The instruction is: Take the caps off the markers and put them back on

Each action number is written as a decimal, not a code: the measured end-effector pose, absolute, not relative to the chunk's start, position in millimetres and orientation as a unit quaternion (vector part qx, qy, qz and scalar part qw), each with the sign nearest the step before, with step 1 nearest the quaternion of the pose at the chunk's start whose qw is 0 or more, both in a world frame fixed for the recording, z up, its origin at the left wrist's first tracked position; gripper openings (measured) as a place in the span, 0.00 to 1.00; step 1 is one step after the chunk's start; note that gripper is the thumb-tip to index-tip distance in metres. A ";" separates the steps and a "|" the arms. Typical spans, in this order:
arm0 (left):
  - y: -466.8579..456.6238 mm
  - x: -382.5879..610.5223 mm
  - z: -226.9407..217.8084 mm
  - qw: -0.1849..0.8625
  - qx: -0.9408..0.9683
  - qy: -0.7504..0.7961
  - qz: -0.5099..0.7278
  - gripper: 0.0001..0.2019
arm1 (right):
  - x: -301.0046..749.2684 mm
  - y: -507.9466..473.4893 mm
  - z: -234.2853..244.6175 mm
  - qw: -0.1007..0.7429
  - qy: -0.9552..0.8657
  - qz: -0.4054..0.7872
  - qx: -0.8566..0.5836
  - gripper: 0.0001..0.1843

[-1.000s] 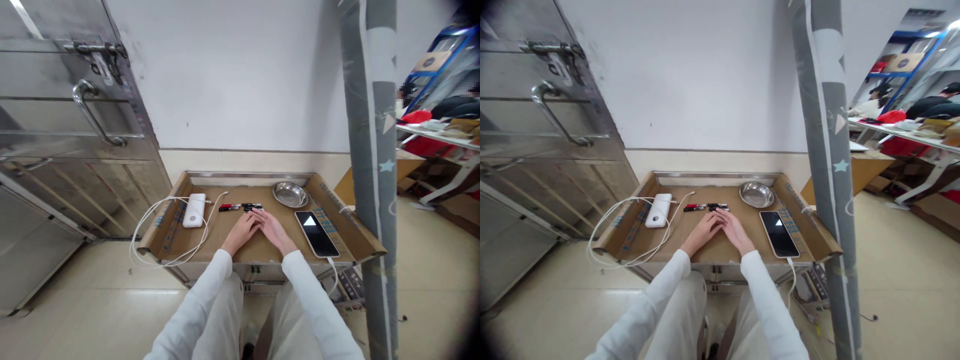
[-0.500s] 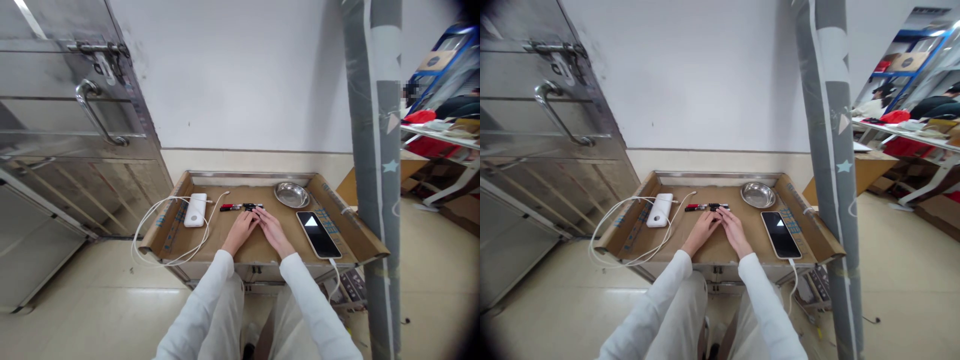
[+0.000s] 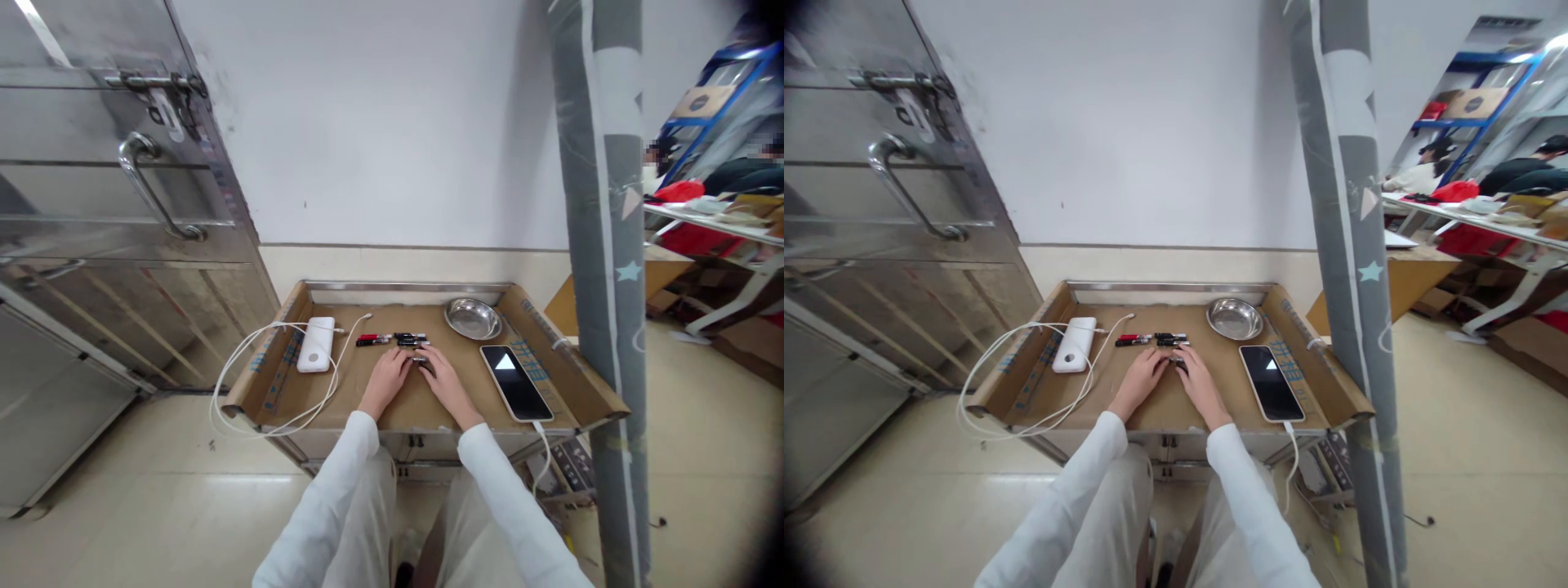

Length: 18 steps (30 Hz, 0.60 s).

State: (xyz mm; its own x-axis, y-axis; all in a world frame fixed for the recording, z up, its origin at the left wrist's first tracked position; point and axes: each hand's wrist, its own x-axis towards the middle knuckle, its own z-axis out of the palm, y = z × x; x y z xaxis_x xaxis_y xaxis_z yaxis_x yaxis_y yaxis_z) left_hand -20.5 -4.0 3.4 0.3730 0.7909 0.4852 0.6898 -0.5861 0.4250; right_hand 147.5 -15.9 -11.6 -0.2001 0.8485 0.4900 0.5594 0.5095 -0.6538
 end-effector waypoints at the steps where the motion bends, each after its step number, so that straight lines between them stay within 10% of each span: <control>1: -5.0 -20.6 3.4 0.074 0.831 0.446 0.324 0.09 | 149.1 -16.2 -12.1 0.431 -0.749 0.151 -0.479 0.17; 18: 10.5 -17.1 -1.5 -0.019 0.808 0.510 0.296 0.03 | 140.2 -9.0 -8.6 0.426 -0.740 0.093 -0.512 0.11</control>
State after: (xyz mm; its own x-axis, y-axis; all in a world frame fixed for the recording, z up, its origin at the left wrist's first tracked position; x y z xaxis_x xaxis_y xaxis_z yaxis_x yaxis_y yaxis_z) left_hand -17.1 10.5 -1.5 0.3054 0.8119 0.4976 0.8346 -0.4797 0.2706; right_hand 140.2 -9.0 -8.6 -0.1129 0.8363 0.5365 0.6784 0.4595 -0.5733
